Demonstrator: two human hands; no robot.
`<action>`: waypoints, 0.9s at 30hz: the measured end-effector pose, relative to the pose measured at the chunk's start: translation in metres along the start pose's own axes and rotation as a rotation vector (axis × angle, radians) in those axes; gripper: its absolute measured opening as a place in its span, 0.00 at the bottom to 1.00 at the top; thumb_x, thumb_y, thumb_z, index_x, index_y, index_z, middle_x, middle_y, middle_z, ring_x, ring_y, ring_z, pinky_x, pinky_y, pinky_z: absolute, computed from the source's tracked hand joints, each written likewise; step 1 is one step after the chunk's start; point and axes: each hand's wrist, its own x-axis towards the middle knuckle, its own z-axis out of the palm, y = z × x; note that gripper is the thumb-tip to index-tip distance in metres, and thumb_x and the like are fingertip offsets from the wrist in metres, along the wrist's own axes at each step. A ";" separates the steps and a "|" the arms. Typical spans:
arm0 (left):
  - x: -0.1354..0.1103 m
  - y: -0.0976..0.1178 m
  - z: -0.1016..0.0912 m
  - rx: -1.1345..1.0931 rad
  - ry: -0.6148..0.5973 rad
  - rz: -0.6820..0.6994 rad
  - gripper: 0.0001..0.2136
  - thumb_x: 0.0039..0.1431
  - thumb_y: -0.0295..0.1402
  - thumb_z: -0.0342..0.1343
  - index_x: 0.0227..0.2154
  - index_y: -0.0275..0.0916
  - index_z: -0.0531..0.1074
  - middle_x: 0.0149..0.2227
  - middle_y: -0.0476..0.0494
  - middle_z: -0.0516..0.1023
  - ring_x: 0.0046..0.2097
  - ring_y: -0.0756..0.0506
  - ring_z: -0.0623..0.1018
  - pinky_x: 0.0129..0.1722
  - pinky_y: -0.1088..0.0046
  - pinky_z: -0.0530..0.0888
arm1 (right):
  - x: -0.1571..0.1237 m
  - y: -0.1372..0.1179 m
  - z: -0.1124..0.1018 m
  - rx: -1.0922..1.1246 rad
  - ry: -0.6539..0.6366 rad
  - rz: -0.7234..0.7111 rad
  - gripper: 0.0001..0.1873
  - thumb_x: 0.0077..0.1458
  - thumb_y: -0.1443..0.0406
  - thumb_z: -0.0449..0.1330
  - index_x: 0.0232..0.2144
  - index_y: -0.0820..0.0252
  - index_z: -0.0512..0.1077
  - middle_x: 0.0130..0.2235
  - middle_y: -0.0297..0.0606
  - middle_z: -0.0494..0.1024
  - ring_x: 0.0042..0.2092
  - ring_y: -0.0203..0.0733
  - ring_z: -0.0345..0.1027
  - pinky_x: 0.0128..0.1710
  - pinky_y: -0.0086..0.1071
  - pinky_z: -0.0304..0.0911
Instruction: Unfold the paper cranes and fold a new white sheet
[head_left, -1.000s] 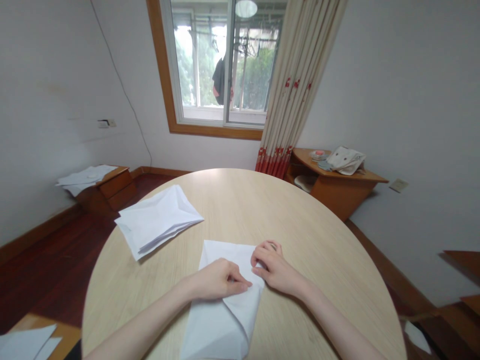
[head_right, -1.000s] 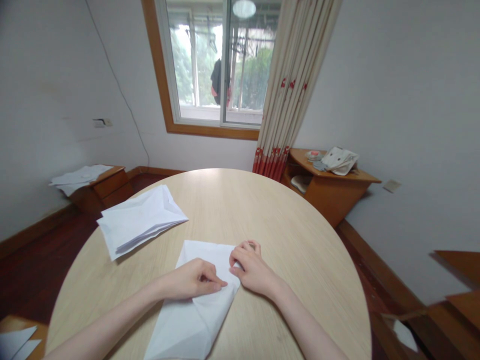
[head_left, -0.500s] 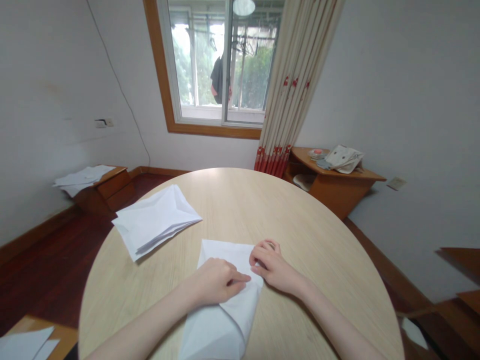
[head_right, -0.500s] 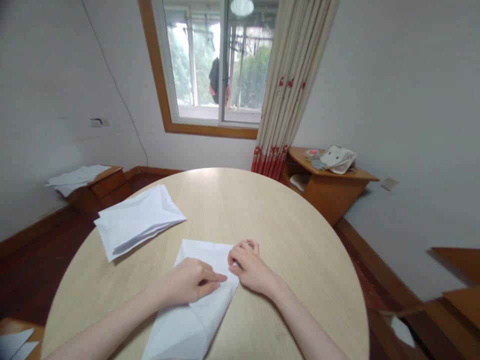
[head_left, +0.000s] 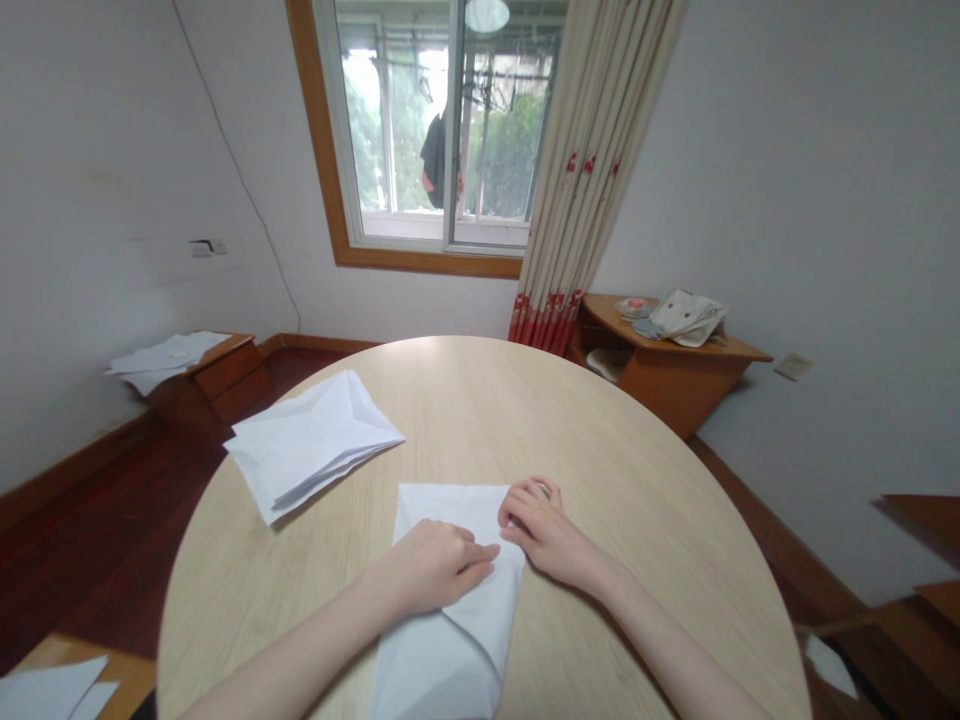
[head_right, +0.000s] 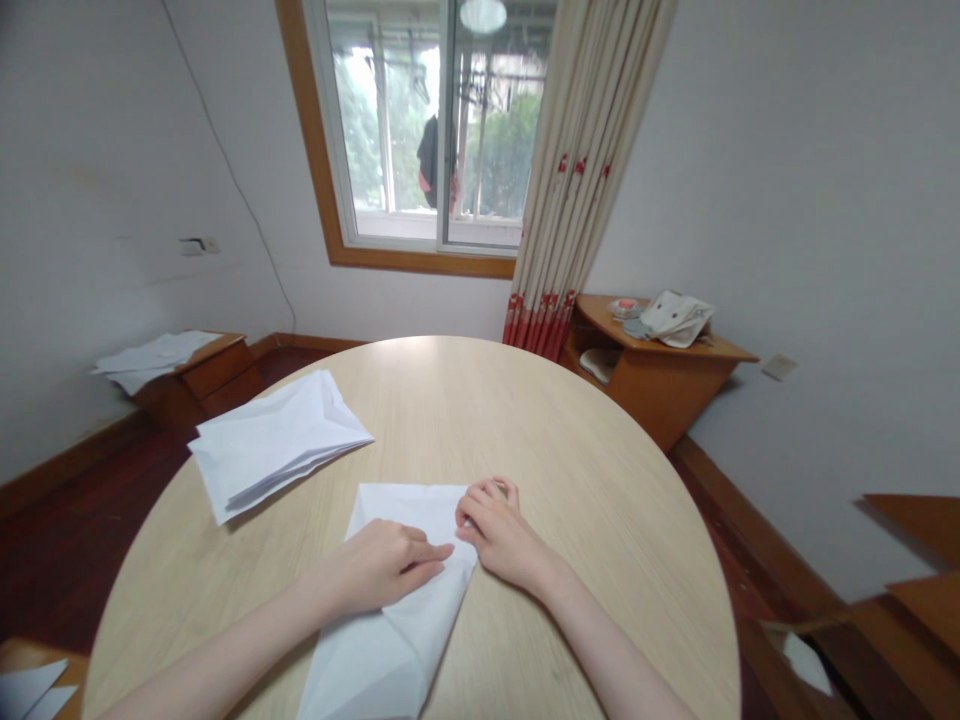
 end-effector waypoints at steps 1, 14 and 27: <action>0.000 0.000 0.000 0.003 0.001 0.000 0.14 0.66 0.35 0.45 0.47 0.45 0.74 0.31 0.46 0.80 0.32 0.45 0.79 0.27 0.74 0.65 | 0.000 0.000 0.000 -0.013 0.002 0.001 0.07 0.55 0.73 0.55 0.29 0.56 0.64 0.36 0.33 0.71 0.47 0.42 0.61 0.55 0.44 0.45; 0.001 0.001 -0.002 -0.005 -0.001 -0.017 0.15 0.67 0.38 0.45 0.46 0.45 0.76 0.31 0.46 0.80 0.32 0.45 0.79 0.28 0.74 0.65 | -0.006 -0.011 -0.025 -0.071 -0.055 0.106 0.06 0.57 0.66 0.55 0.28 0.59 0.68 0.32 0.37 0.73 0.34 0.40 0.64 0.33 0.29 0.55; 0.001 0.003 -0.005 -0.026 -0.014 -0.036 0.14 0.66 0.37 0.46 0.44 0.44 0.77 0.30 0.46 0.80 0.32 0.45 0.79 0.28 0.75 0.65 | -0.009 -0.022 -0.032 -0.052 -0.253 0.241 0.11 0.44 0.68 0.57 0.13 0.60 0.68 0.15 0.27 0.62 0.20 0.30 0.50 0.23 0.27 0.43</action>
